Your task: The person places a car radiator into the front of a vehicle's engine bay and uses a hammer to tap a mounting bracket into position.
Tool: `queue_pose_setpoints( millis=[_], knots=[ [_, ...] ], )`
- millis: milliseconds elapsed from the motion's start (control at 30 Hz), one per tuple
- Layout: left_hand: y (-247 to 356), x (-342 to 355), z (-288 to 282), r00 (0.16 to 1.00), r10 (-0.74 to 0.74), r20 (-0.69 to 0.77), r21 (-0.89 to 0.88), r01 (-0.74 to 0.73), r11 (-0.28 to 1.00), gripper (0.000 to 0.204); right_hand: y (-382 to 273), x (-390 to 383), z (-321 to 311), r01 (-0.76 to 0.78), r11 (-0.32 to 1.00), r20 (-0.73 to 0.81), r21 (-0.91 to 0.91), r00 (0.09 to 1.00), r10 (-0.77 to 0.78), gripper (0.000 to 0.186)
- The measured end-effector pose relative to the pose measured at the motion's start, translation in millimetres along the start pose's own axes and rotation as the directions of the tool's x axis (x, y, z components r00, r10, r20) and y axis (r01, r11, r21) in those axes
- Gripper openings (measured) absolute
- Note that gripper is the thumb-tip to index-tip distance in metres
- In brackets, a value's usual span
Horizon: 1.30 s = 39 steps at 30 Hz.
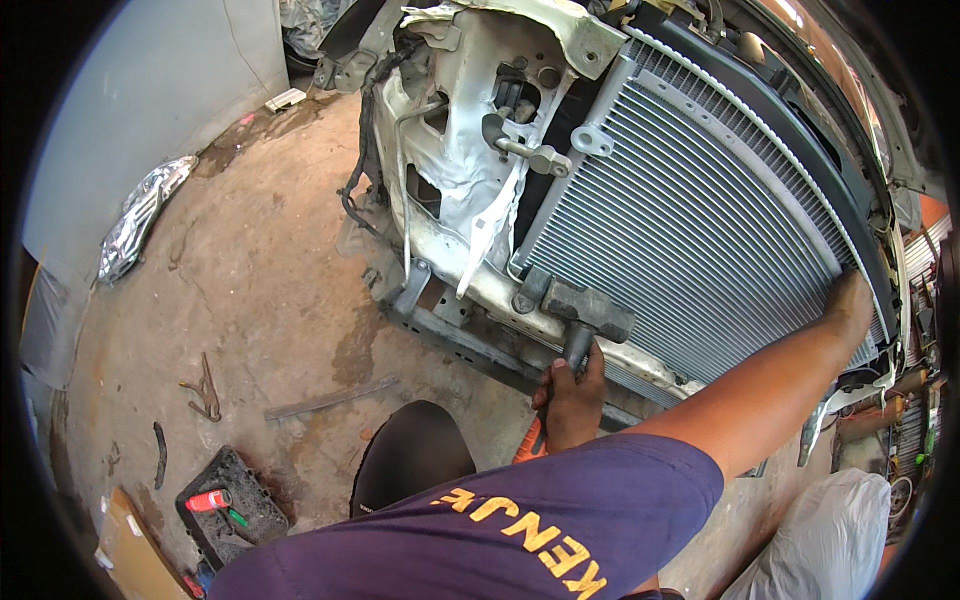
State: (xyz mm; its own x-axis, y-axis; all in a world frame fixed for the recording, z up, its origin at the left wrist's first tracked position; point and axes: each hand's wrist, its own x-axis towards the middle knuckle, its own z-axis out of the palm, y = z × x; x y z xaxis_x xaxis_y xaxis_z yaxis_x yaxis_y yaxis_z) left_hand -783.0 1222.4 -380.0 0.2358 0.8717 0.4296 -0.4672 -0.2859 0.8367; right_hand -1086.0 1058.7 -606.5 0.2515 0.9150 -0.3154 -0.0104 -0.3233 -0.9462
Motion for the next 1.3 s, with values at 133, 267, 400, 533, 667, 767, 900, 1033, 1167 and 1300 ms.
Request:
queue_pose_setpoints(
  millis=[133,267,400,533,667,767,900,1033,1167,1300],
  knots=[
    [-9,18,24,0.993,-0.067,-0.093,-0.072,0.060,0.996,0.033,4,-8,-14,0.011,0.995,-0.135,0.095,0.991,0.002,0.059],
    [-18,28,36,0.984,-0.141,-0.109,-0.211,0.116,0.971,0.039,6,-10,-20,0.136,0.986,-0.263,0.097,0.959,-0.106,0.059],
    [-20,23,26,0.999,-0.004,0.040,0.154,-0.002,0.988,0.048,1,-3,-12,0.144,0.990,-0.232,-0.005,0.962,-0.141,0.060],
    [-16,5,14,0.986,0.097,0.132,0.344,-0.137,0.929,0.047,-4,0,-7,0.089,0.990,0.049,-0.113,0.995,-0.084,0.059],
    [-13,-6,9,0.967,0.149,0.206,0.470,-0.231,0.852,0.046,1,-3,-11,0.043,0.999,-0.001,0.033,0.999,-0.043,0.064],
    [-9,-12,8,0.951,0.174,0.254,0.551,-0.290,0.782,0.045,3,-8,-18,0.071,0.992,-0.093,0.103,0.994,-0.062,0.064],
    [-6,-16,5,0.928,0.212,0.306,0.631,-0.364,0.685,0.044,6,-2,-19,0.186,0.981,-0.145,0.048,0.973,-0.178,0.063],
    [0,-20,1,0.900,0.250,0.358,0.692,-0.435,0.576,0.043,20,10,-9,0.161,0.980,-0.010,-0.118,0.987,-0.163,0.063],
    [13,-24,-9,0.886,0.311,0.344,0.692,-0.463,0.554,0.042,28,-5,-31,0.675,0.394,0.206,-0.624,0.629,-0.750,0.063],
    [22,-7,-43,0.795,0.201,0.573,0.798,-0.597,0.085,0.039,13,-28,-68,0.688,0.622,0.169,-0.374,0.710,-0.683,0.067]
  ],
)
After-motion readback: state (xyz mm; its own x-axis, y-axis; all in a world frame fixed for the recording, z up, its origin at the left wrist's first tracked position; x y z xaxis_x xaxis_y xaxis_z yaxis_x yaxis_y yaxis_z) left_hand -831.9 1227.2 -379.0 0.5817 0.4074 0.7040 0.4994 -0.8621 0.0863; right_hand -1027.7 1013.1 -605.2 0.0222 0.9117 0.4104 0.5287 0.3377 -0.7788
